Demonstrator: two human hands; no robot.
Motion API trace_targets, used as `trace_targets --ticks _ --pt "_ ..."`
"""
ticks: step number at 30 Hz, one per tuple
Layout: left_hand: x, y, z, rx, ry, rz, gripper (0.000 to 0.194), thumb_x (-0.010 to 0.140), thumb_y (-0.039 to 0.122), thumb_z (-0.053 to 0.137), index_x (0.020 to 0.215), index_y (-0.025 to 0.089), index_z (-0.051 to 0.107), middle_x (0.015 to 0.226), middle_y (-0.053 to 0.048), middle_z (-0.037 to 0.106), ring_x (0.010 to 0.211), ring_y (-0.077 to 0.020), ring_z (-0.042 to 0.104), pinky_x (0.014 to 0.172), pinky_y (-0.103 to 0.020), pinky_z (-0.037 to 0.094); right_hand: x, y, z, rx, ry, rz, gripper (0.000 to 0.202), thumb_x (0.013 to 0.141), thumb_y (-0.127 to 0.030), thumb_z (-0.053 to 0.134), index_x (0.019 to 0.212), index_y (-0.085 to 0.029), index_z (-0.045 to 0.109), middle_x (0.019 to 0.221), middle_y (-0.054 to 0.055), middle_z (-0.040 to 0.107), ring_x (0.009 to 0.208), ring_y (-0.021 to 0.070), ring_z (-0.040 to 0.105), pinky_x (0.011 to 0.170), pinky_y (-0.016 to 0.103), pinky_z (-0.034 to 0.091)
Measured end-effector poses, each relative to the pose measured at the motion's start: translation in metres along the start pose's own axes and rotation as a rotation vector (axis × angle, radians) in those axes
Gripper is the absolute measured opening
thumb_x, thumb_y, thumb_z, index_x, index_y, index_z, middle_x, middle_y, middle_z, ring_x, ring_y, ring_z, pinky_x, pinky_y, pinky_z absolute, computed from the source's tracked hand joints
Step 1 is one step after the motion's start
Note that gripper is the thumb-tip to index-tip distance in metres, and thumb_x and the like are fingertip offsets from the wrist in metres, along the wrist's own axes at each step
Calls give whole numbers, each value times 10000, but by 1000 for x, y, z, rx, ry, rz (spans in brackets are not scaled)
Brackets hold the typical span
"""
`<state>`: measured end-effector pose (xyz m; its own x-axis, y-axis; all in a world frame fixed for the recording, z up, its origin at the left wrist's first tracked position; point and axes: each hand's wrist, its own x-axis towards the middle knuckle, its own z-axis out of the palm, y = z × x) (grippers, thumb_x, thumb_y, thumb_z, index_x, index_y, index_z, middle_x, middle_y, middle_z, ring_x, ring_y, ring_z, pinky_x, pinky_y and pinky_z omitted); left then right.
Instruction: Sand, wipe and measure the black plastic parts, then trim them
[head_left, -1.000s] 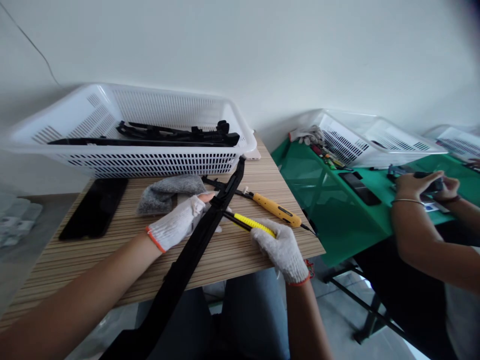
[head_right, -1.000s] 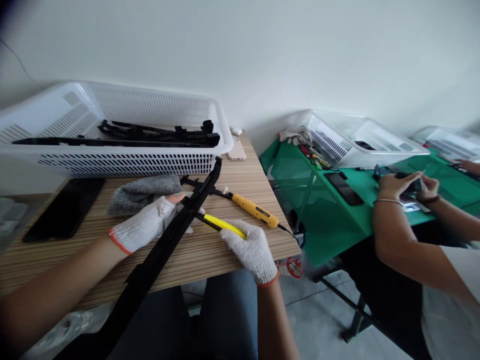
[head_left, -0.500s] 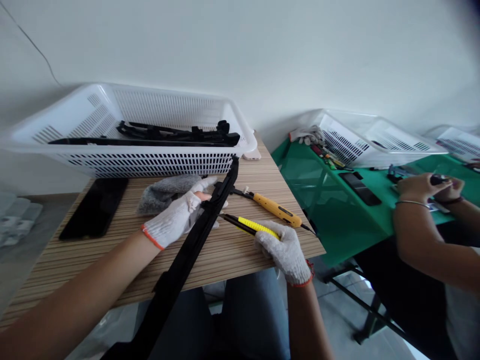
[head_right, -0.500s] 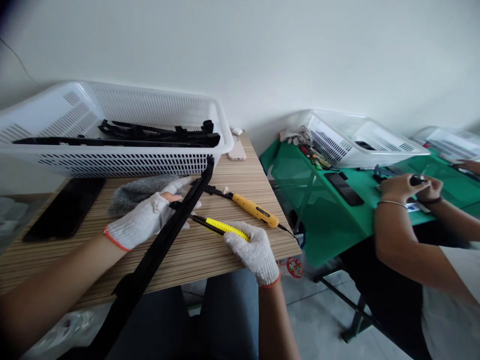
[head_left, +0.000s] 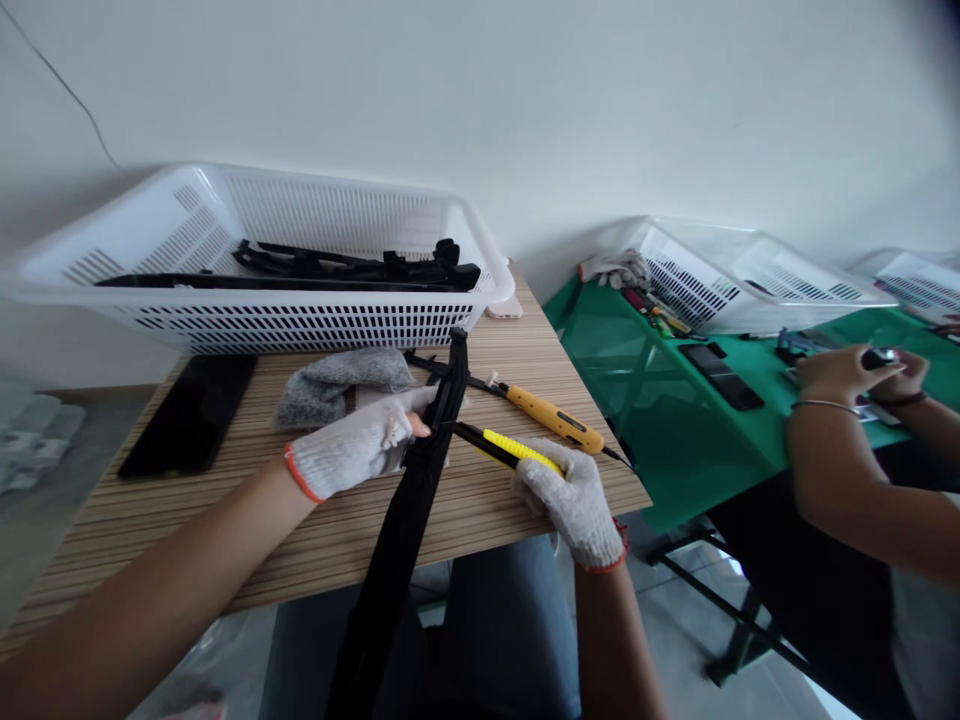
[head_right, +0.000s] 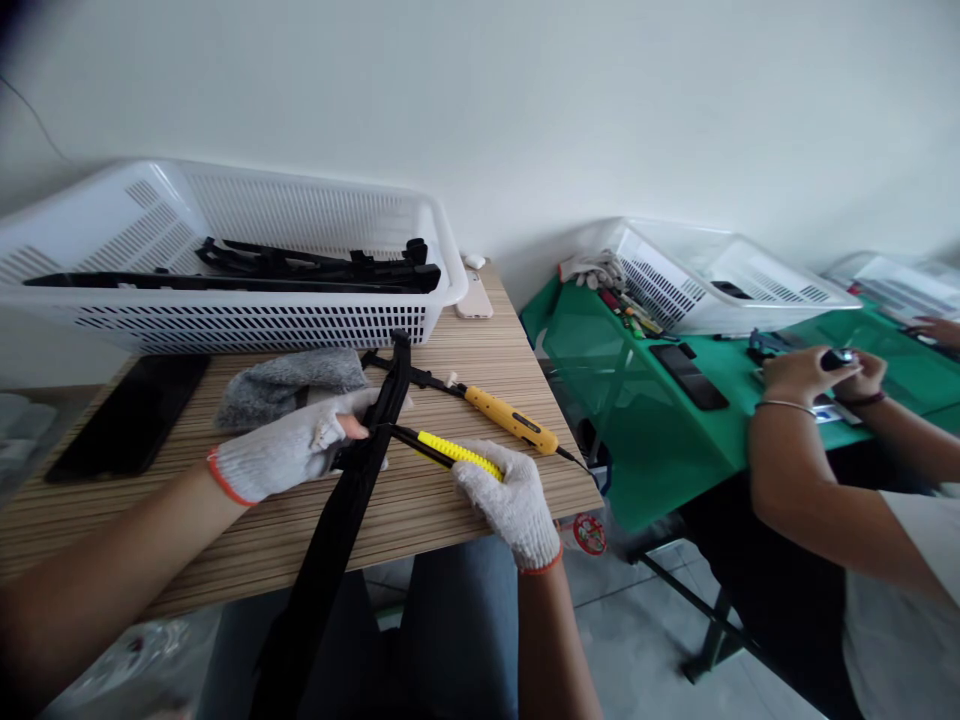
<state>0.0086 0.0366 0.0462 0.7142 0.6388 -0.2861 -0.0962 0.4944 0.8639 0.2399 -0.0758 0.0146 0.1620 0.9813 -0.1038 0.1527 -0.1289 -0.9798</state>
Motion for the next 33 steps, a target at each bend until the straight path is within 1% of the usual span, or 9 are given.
trace_targets --ticks 5,9,13,17,21,24,27,30,33 --pt "-7 -1 -4 -75 -21 78 336 779 252 732 1113 218 714 1132 -82 753 950 -257 751 826 -414 628 0 -2 1 40 32 30 315 776 -483 707 710 -179 661 541 -26 527 427 87 385 406 234 313" --pt "-14 4 -7 -82 -14 80 251 733 327 820 917 207 699 1016 -61 756 954 -283 747 858 -453 625 0 -1 2 74 61 21 398 778 -537 675 852 -151 742 516 -38 511 409 87 356 389 236 282" --pt "-17 11 -1 -107 -53 34 363 680 294 862 1017 225 746 883 -18 720 848 -227 707 818 -420 632 0 0 2 86 84 25 420 789 -543 669 888 -143 748 488 -52 483 399 87 351 387 233 283" --pt "-17 7 -6 -105 -162 84 459 674 393 926 1055 201 755 981 -79 721 905 -263 731 847 -466 637 0 -4 2 84 101 0 374 772 -535 669 794 -163 707 467 -52 477 387 86 345 379 231 285" --pt "-16 2 -12 -126 -244 41 471 758 403 896 1165 244 720 1097 -110 762 990 -316 769 864 -491 634 0 -11 4 64 100 -19 360 779 -525 661 616 -216 573 444 -43 463 386 87 347 374 234 298" --pt "-17 1 -10 -152 -345 -25 542 763 468 903 1229 305 679 1143 -96 785 1042 -338 780 898 -493 619 -1 -14 5 61 109 -26 368 770 -532 662 603 -224 549 442 -40 470 383 86 352 370 231 302" --pt "-18 -2 -6 -178 -375 -22 498 768 533 891 1151 286 690 1159 -101 797 1053 -337 781 946 -497 595 0 -12 4 71 142 -32 377 782 -541 662 614 -224 549 427 -44 460 374 86 351 363 225 297" --pt "-15 -6 -8 -232 -348 34 430 825 512 839 1101 213 702 1038 -97 789 938 -296 777 928 -515 604 2 -8 2 102 187 -58 435 820 -586 643 608 -221 541 429 -41 457 357 83 345 350 223 277" --pt "-10 -7 -13 -313 -357 56 386 848 341 788 1190 201 678 899 -17 717 802 -189 702 928 -530 618 4 -3 1 123 191 -90 491 850 -620 622 588 -215 534 427 -34 457 345 80 344 345 221 264"
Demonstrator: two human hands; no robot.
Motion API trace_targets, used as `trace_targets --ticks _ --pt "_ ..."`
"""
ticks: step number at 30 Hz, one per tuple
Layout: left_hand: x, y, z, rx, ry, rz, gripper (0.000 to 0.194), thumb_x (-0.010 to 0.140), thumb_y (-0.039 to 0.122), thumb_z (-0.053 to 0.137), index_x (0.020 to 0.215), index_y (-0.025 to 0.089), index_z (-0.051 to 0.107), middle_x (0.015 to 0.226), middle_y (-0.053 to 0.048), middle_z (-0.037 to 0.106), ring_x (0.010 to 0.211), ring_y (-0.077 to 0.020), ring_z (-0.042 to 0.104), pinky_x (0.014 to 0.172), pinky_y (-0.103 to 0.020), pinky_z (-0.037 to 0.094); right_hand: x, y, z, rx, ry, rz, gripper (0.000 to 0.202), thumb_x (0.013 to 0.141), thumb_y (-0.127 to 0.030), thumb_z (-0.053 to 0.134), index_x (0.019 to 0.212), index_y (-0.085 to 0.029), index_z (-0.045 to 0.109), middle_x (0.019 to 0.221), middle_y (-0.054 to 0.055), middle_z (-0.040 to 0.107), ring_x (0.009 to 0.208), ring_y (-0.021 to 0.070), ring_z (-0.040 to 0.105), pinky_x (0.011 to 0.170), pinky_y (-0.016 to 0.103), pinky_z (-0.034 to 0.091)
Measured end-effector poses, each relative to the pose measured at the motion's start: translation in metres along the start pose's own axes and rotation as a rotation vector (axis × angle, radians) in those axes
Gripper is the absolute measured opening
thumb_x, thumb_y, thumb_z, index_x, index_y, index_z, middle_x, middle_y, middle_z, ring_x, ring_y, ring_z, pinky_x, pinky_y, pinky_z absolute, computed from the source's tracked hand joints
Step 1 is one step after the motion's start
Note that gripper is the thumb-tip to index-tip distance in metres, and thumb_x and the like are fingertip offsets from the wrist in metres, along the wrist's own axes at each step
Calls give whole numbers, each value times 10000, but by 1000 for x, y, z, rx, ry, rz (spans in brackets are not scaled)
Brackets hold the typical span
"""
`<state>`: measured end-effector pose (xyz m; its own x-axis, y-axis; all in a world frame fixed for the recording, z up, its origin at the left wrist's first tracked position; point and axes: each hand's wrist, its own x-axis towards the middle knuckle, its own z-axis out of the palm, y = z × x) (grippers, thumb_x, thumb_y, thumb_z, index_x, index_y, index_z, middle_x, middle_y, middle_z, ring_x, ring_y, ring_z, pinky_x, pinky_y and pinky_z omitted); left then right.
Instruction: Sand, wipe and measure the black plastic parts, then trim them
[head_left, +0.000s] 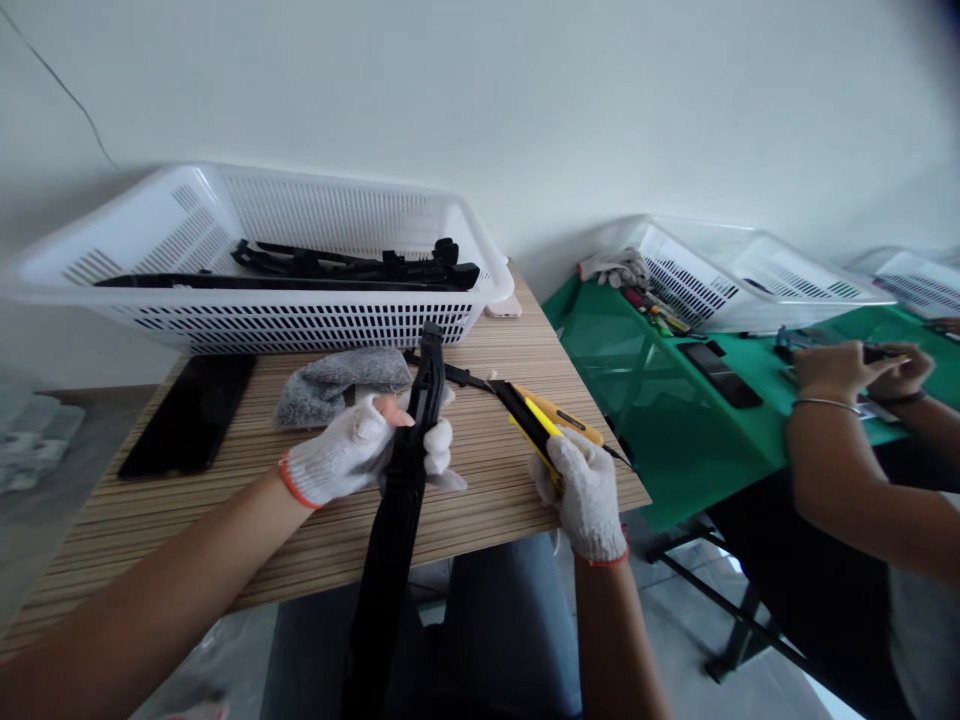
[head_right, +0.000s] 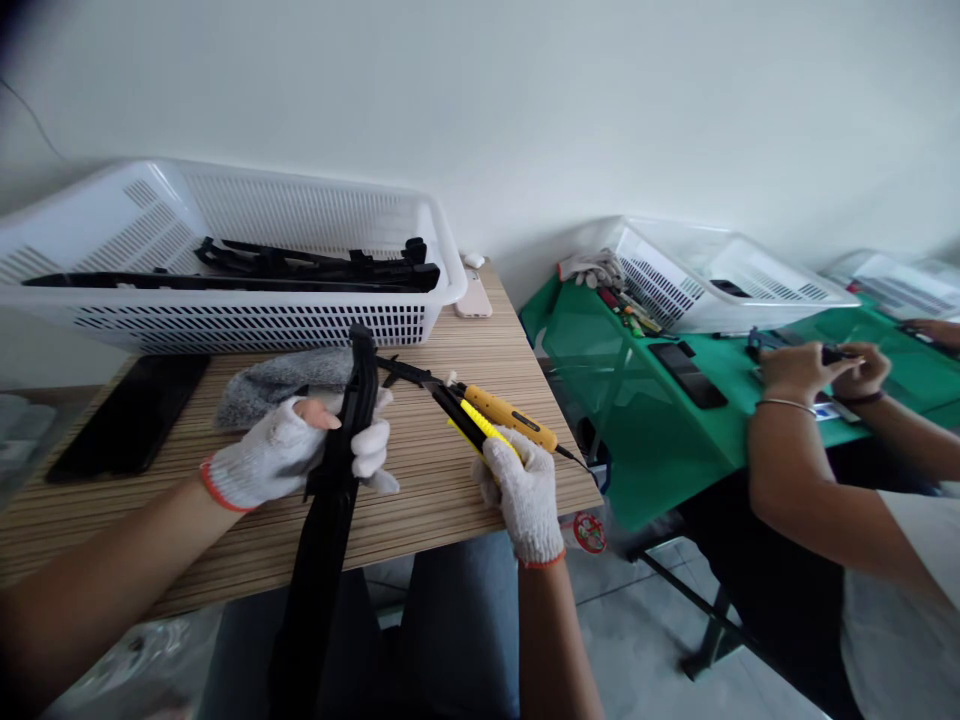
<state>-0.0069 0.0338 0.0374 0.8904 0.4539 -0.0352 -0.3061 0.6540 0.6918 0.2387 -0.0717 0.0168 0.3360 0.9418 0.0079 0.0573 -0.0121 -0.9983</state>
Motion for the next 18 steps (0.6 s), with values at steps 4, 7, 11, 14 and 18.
trace_targets --ticks 4,7,11,14,18 --pt "2 6 -3 40 -16 45 483 804 112 795 1229 273 631 935 50 657 814 -106 627 963 -452 618 0 1 0 1 4 -5 495 851 -610 636 573 -214 530 426 -34 460 347 79 359 347 214 277" --pt "1 7 -4 110 -33 53 569 793 80 829 1271 305 617 986 52 663 890 -113 643 990 -435 607 -1 0 0 -6 4 -7 487 849 -601 630 568 -213 537 422 -35 455 347 80 361 345 213 279" --pt "-2 4 -4 185 11 73 596 796 57 808 1299 304 604 1016 36 695 934 -152 699 977 -422 604 -1 0 0 -26 -3 -4 449 851 -559 626 579 -211 543 426 -38 459 349 81 369 346 209 279" --pt "-3 1 -2 225 74 81 623 783 31 788 1306 302 586 1104 5 728 951 -198 747 971 -465 609 -1 -2 1 -27 -1 -4 429 842 -547 627 588 -216 531 428 -40 460 354 83 371 347 210 281" --pt "-1 2 6 246 160 85 580 784 42 794 1263 297 588 1192 -20 746 944 -240 786 914 -480 639 -1 -3 2 -21 -3 -4 421 833 -552 621 594 -216 534 427 -43 455 358 81 358 351 214 286"
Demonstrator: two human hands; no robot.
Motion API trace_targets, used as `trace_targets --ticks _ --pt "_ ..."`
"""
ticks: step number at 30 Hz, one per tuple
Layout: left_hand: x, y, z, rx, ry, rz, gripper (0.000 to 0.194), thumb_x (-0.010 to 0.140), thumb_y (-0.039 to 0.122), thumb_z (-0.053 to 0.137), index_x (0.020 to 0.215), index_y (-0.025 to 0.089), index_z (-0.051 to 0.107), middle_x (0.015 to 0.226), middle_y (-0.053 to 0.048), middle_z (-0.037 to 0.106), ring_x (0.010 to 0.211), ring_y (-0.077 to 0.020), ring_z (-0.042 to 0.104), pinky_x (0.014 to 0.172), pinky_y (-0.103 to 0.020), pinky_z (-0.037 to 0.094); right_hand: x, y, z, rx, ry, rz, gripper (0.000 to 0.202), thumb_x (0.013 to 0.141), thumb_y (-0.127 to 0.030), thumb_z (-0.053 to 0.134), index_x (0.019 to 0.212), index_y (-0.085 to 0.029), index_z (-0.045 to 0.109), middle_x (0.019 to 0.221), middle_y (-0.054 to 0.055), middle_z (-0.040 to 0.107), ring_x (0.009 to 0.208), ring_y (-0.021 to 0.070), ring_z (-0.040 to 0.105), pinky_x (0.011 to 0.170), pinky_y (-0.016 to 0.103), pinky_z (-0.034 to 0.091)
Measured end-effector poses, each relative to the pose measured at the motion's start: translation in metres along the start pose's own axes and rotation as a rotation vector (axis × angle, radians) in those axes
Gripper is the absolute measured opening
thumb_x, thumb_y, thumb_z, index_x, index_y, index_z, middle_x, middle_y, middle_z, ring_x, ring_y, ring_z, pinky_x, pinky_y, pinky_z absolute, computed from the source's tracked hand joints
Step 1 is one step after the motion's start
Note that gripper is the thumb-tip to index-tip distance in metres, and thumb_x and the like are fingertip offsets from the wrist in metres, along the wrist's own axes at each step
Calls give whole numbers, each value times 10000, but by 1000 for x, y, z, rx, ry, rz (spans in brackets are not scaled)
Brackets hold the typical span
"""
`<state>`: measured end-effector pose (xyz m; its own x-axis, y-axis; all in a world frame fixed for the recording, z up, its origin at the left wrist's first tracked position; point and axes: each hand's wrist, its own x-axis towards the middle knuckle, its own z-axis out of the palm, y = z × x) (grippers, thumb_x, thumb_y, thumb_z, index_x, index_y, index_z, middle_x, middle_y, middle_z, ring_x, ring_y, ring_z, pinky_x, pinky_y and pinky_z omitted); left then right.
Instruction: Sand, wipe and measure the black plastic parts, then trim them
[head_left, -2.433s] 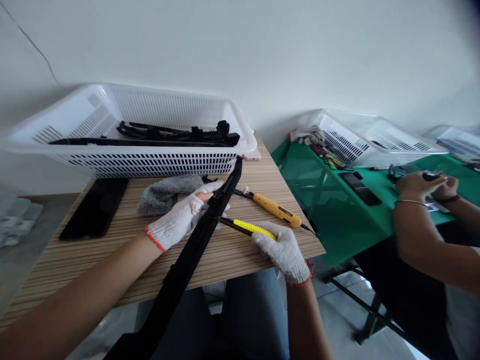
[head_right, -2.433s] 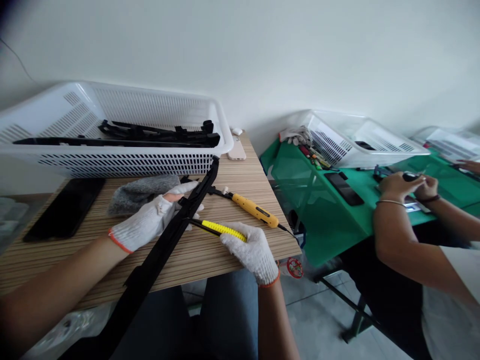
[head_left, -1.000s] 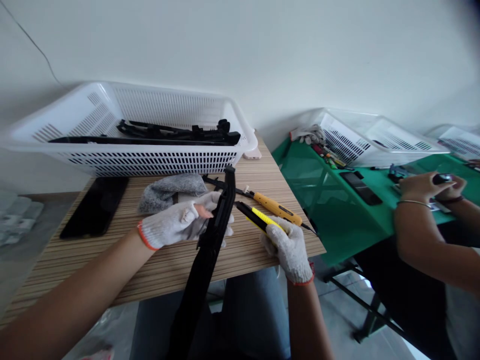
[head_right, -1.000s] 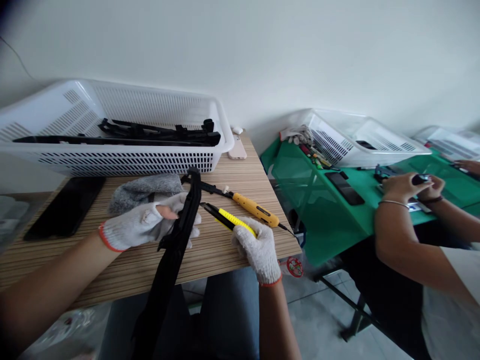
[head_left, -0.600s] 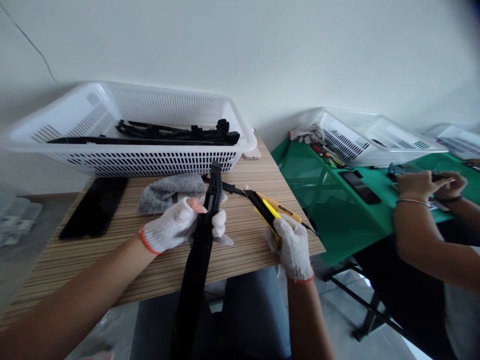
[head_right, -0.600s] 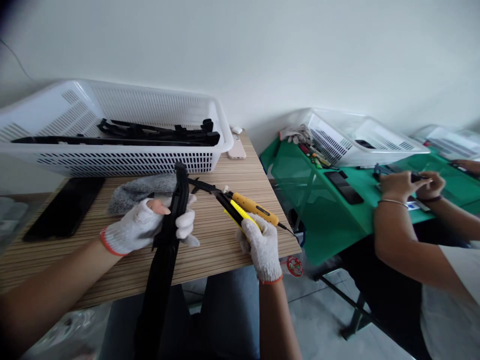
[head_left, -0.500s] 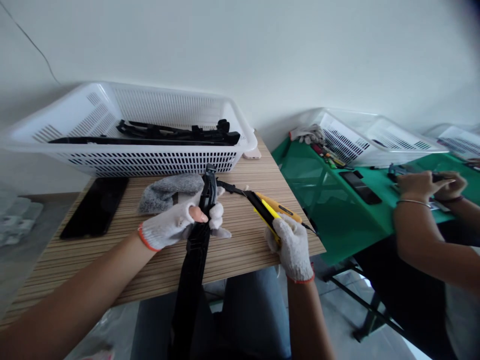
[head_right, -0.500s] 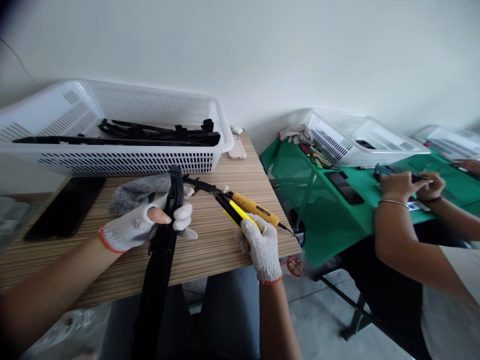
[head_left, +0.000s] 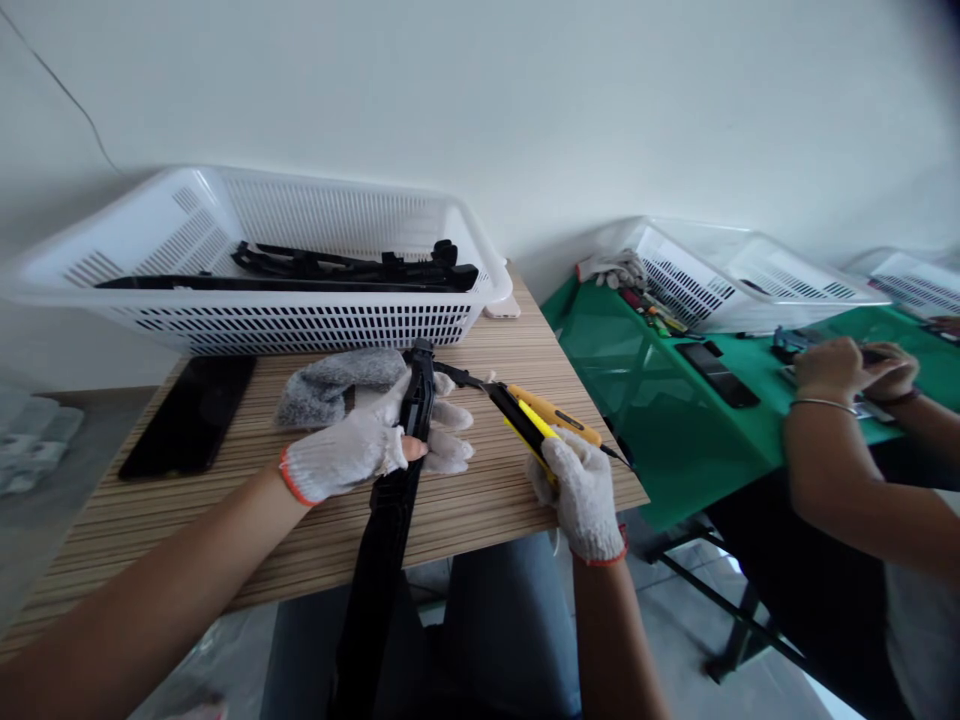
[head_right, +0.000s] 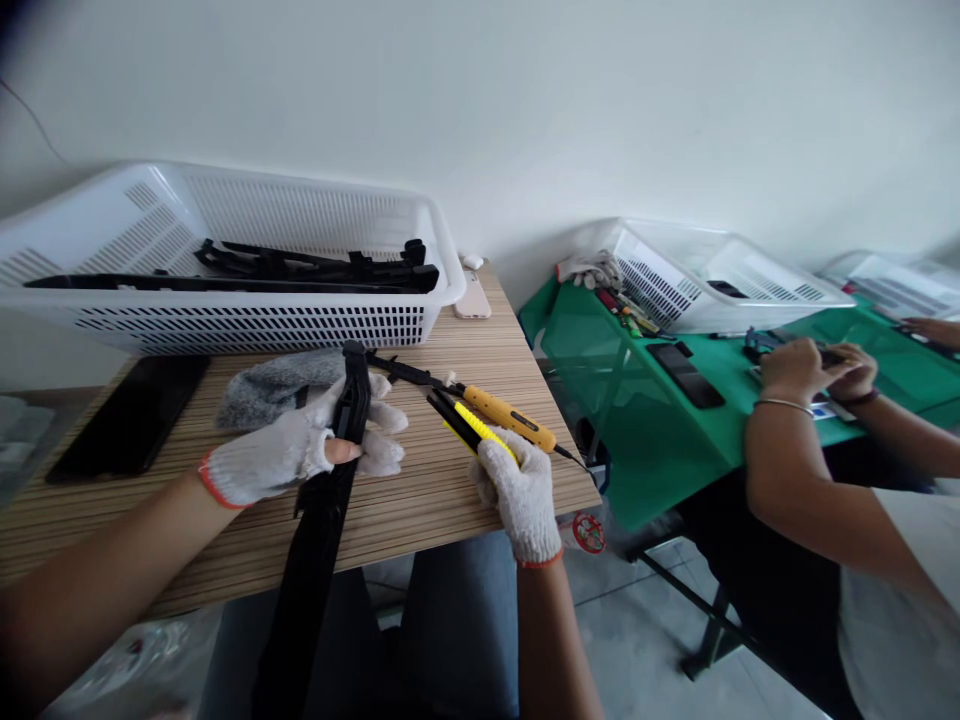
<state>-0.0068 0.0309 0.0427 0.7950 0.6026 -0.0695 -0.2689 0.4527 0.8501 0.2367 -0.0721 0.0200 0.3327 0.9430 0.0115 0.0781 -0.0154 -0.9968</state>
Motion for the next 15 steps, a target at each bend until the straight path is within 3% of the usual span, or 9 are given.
trace_targets --ticks 4,8,12,15 --pt "6 4 9 -27 147 -47 461 773 122 855 1142 264 618 1079 -13 779 815 -225 785 720 -368 662 -1 3 -1 18 -8 18 423 840 -556 620 618 -199 576 451 -38 474 362 76 355 358 215 276" --pt "13 3 14 -54 254 -39 336 813 303 881 1043 211 654 812 -26 763 519 -104 615 462 -191 482 -2 7 -2 16 -35 37 396 820 -551 646 662 -189 617 457 -42 478 372 79 350 363 215 266" --pt "19 -1 14 17 345 1 380 841 537 815 940 186 710 651 -18 693 502 -133 597 464 -230 490 -3 5 -4 -11 -156 86 390 789 -518 666 848 -142 752 487 -42 497 403 86 349 387 222 296" --pt "23 -2 15 203 450 57 405 873 585 743 833 182 739 646 -44 696 620 -192 675 556 -274 557 -2 0 -5 -92 -319 121 416 768 -473 706 964 -126 822 579 -6 588 478 102 427 450 235 370"
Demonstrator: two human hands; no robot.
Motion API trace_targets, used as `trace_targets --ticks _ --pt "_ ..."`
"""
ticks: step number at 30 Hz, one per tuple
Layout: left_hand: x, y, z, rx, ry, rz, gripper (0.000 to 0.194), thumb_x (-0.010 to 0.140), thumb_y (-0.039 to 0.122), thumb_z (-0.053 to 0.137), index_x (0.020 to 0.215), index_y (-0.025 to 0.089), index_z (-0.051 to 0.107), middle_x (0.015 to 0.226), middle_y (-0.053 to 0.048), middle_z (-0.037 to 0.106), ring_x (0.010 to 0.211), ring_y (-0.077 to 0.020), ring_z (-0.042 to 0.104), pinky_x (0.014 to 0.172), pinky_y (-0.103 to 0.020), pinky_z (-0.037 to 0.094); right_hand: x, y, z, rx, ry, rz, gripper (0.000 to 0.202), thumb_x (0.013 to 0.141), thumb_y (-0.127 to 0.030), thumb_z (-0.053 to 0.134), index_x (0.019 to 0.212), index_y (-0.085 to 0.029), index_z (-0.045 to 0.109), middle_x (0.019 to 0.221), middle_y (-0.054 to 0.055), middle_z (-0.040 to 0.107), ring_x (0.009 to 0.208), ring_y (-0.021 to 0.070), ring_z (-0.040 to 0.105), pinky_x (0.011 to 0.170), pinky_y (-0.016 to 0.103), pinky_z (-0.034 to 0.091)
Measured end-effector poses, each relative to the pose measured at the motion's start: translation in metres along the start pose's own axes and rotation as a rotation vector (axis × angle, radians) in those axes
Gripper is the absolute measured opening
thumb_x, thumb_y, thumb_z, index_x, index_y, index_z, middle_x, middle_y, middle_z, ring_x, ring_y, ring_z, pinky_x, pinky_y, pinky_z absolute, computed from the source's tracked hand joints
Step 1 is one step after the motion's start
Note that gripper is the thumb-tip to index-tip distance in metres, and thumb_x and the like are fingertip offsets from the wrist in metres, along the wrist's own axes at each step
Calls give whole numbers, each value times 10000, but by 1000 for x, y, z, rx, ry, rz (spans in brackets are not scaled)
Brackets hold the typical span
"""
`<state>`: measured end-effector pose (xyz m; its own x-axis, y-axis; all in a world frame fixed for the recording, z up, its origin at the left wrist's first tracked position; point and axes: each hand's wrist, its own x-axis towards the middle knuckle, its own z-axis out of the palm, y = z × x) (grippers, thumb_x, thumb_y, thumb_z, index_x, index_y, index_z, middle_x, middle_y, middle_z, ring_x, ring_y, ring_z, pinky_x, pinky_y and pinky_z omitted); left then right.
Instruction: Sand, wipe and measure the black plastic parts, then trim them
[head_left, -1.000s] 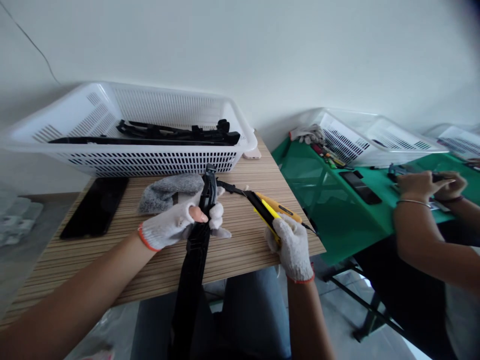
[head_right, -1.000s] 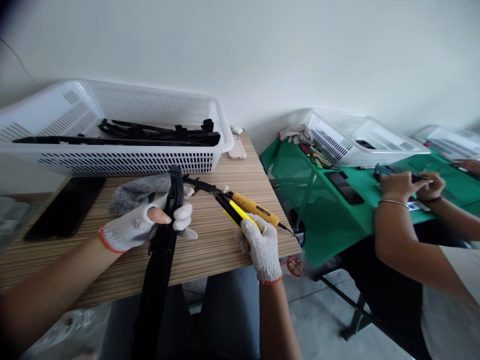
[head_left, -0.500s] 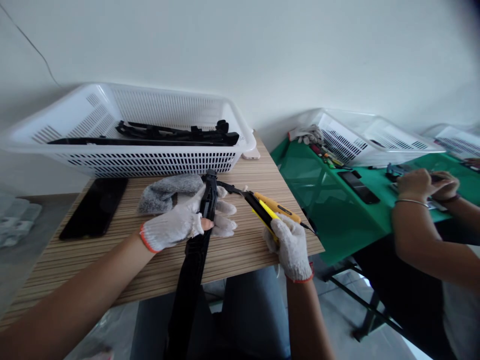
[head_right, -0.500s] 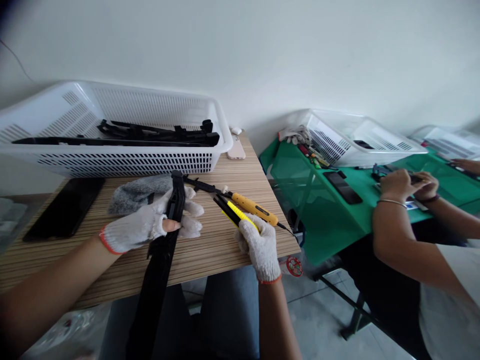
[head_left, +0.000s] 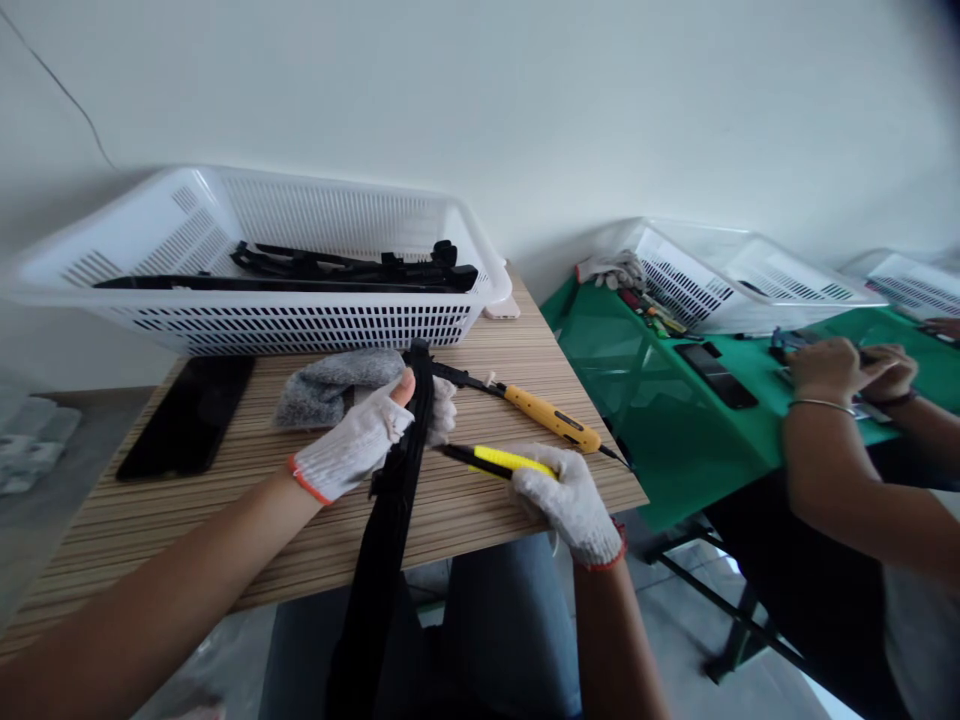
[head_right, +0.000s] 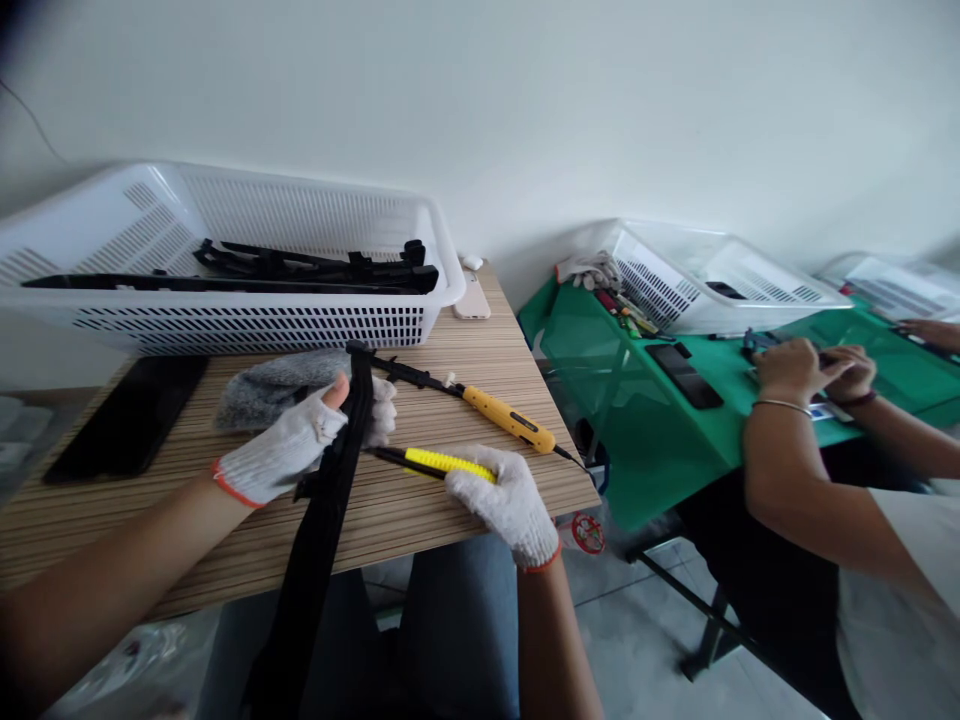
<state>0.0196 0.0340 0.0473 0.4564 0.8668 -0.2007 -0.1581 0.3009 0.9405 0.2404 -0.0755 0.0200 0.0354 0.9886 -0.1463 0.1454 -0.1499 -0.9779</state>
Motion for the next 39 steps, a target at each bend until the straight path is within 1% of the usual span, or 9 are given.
trace_targets --ticks 2,5,11,15,21,24,27,32,39 --pt "1 0 2 82 41 40 413 860 594 739 782 188 743 662 -54 707 682 -218 694 628 -308 589 0 -3 1 -71 -59 13 429 739 -463 758 999 -134 846 683 32 676 577 136 531 540 259 456" --pt "3 0 2 122 70 59 444 821 632 758 772 191 746 690 -61 719 718 -234 693 687 -341 598 1 -4 4 -110 44 13 471 761 -486 752 1051 -129 851 787 67 737 693 183 621 653 300 528" --pt "4 -4 -6 155 53 79 549 786 736 750 835 190 775 786 -75 744 803 -225 691 746 -308 572 2 -3 7 -136 11 -2 470 756 -491 767 1061 -145 858 833 83 772 751 212 674 712 326 562" --pt "3 -2 -9 230 0 148 474 889 654 699 838 192 793 893 -81 768 906 -228 689 861 -309 562 2 -4 8 -107 -1 -6 457 784 -479 751 1079 -146 854 859 87 775 771 215 685 707 323 567" --pt "4 -2 -10 85 1 49 319 916 479 733 850 176 805 814 -49 746 760 -159 645 688 -218 533 2 -5 11 -84 32 -2 413 798 -443 744 1065 -148 853 783 61 747 699 190 655 636 292 539" --pt "6 -4 -14 13 3 -29 260 886 422 775 851 166 801 787 -48 740 703 -134 621 628 -192 519 2 -5 12 -118 -47 5 403 759 -445 793 1032 -157 861 794 62 757 702 188 657 648 290 536" --pt "8 -6 -17 -18 17 -47 243 860 417 799 887 175 799 777 -51 738 758 -158 662 632 -196 530 3 -6 13 -129 12 -1 416 797 -463 751 1061 -159 858 788 52 746 691 175 641 642 282 522" --pt "9 -8 -13 34 -25 13 267 859 459 782 949 208 801 752 -27 718 829 -178 689 742 -241 560 3 -6 13 -132 -72 19 403 774 -456 777 1034 -162 864 750 42 727 663 166 618 617 273 502" --pt "9 -8 -12 65 -28 1 296 864 469 762 890 176 788 769 -31 712 689 -137 599 616 -225 485 2 -4 13 -128 -69 -7 418 789 -479 757 1018 -144 857 771 65 732 694 198 625 634 309 522"
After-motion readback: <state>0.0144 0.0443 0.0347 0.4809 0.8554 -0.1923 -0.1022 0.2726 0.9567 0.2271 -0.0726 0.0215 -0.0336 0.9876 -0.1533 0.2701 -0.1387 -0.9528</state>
